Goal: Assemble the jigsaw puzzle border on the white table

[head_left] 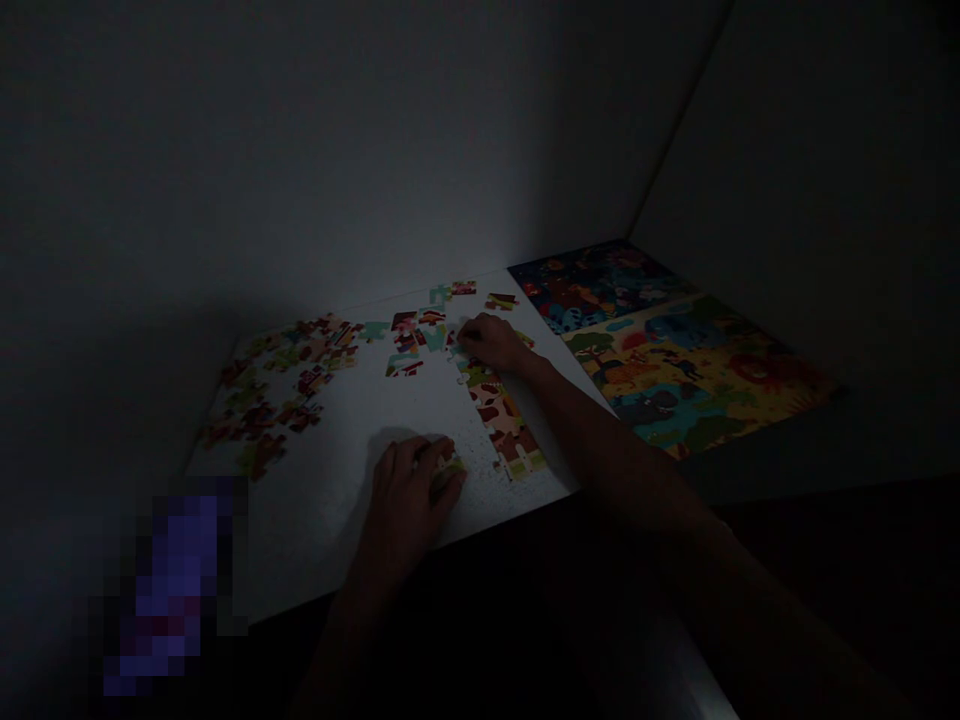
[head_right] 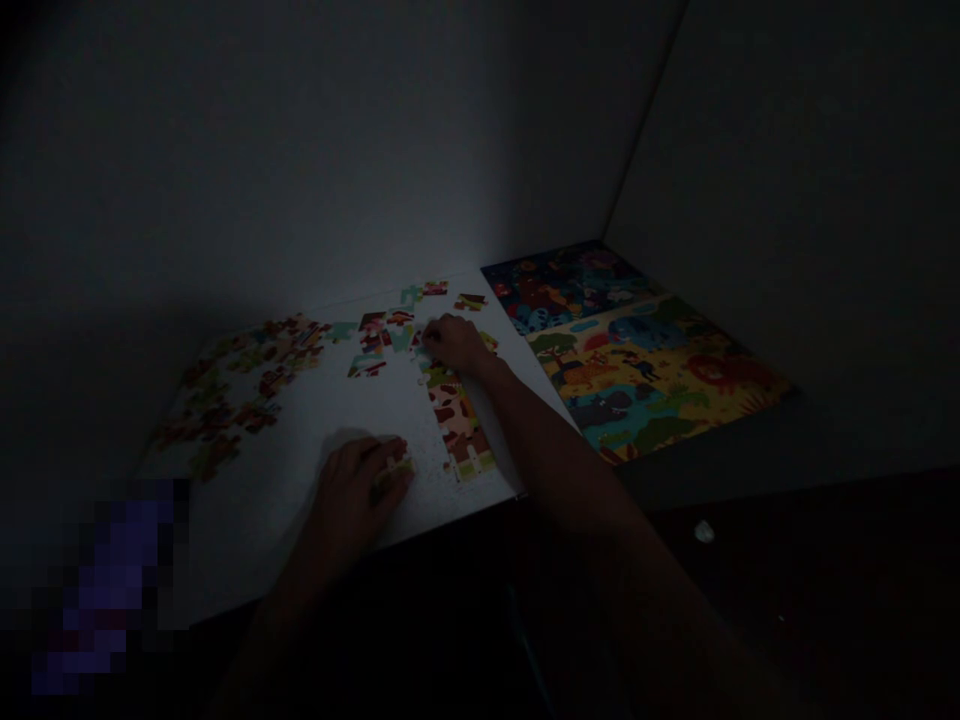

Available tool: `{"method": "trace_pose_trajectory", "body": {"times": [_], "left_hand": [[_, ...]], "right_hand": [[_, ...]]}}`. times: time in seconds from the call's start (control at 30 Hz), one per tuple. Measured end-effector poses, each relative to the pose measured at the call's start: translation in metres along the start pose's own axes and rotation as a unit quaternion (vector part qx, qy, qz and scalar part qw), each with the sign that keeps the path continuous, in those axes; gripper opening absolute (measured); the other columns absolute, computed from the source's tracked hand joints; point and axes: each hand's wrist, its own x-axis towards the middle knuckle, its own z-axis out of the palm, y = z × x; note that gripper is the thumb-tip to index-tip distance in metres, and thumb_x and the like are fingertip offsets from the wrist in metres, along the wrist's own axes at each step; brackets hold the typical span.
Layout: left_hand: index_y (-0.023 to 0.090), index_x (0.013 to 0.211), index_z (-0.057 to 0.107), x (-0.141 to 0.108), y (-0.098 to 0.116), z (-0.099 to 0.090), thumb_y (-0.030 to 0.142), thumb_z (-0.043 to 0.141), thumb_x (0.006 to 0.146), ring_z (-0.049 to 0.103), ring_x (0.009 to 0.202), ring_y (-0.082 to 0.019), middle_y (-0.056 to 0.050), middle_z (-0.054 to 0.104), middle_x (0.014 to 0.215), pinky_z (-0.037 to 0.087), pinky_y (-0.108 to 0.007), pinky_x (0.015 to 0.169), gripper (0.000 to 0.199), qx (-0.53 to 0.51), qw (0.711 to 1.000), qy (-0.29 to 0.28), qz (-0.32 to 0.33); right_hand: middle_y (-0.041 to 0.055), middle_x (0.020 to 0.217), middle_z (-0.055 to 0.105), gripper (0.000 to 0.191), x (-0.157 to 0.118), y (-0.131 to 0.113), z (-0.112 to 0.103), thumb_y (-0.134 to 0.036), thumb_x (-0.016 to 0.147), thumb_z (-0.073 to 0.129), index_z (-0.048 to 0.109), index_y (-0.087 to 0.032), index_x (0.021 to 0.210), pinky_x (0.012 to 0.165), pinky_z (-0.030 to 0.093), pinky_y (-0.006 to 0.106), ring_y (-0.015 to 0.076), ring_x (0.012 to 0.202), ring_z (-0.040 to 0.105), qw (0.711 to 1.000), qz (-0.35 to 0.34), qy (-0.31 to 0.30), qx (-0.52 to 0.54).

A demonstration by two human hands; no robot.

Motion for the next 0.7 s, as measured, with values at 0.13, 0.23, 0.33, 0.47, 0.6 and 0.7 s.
{"method": "trace_pose_trajectory", "body": {"times": [0.13, 0.23, 0.33, 0.47, 0.6, 0.7], "left_hand": [[0.023, 0.122, 0.063, 0.0, 0.009, 0.002, 0.035, 0.057, 0.091, 0.052, 0.111, -0.027, -0.009, 0.058, 0.115, 0.045, -0.049, 0.101, 0.034, -0.005, 1.0, -0.011, 0.007], [0.022, 0.122, 0.063, 0.001, 0.012, 0.004, 0.036, 0.057, 0.091, 0.051, 0.111, -0.028, -0.01, 0.057, 0.115, 0.046, -0.05, 0.101, 0.034, -0.003, 1.0, -0.012, 0.01], [0.022, 0.122, 0.063, 0.001, 0.011, 0.005, 0.037, 0.057, 0.091, 0.051, 0.111, -0.029, -0.01, 0.057, 0.115, 0.046, -0.05, 0.099, 0.034, 0.0, 1.0, -0.01, 0.016], [0.022, 0.122, 0.063, 0.001, 0.012, 0.004, 0.037, 0.055, 0.092, 0.052, 0.109, -0.028, -0.01, 0.057, 0.113, 0.047, -0.048, 0.098, 0.034, 0.002, 0.999, -0.017, 0.027], [0.022, 0.121, 0.062, 0.003, 0.018, 0.003, 0.036, 0.055, 0.093, 0.052, 0.106, -0.027, -0.009, 0.058, 0.111, 0.048, -0.046, 0.096, 0.033, -0.005, 0.999, -0.022, 0.037], [0.021, 0.121, 0.062, 0.004, 0.024, 0.003, 0.035, 0.055, 0.093, 0.052, 0.105, -0.026, -0.009, 0.058, 0.111, 0.048, -0.045, 0.096, 0.033, -0.016, 0.998, -0.031, 0.045]], "right_hand": [[0.0101, 0.108, 0.069, 0.03, -0.001, -0.001, -0.001, -0.032, 0.093, 0.05, 0.072, -0.019, 0.108, 0.085, 0.042, 0.03, 0.0216, 0.097, 0.061, 1.0, 0.003, 0.003, -0.002], [0.0097, 0.108, 0.069, 0.03, -0.001, -0.001, -0.001, -0.031, 0.093, 0.05, 0.072, -0.018, 0.108, 0.085, 0.042, 0.03, 0.0214, 0.097, 0.061, 1.0, 0.007, -0.002, -0.004], [0.0093, 0.109, 0.069, 0.029, -0.001, -0.001, -0.001, -0.031, 0.093, 0.05, 0.072, -0.019, 0.109, 0.085, 0.041, 0.03, 0.021, 0.097, 0.061, 1.0, 0.007, -0.004, -0.005], [0.0087, 0.109, 0.068, 0.029, 0.0, 0.001, 0.001, -0.032, 0.093, 0.05, 0.072, -0.02, 0.109, 0.086, 0.041, 0.03, 0.0212, 0.099, 0.06, 1.0, 0.004, 0.0, -0.006], [0.0088, 0.109, 0.068, 0.03, 0.001, 0.002, 0.002, -0.033, 0.092, 0.049, 0.072, -0.02, 0.108, 0.085, 0.041, 0.03, 0.0218, 0.1, 0.06, 1.0, -0.001, 0.001, -0.006], [0.0088, 0.108, 0.068, 0.031, 0.001, 0.002, 0.002, -0.032, 0.093, 0.048, 0.072, -0.02, 0.108, 0.085, 0.041, 0.03, 0.0219, 0.1, 0.061, 1.0, -0.001, 0.003, -0.009]]}}
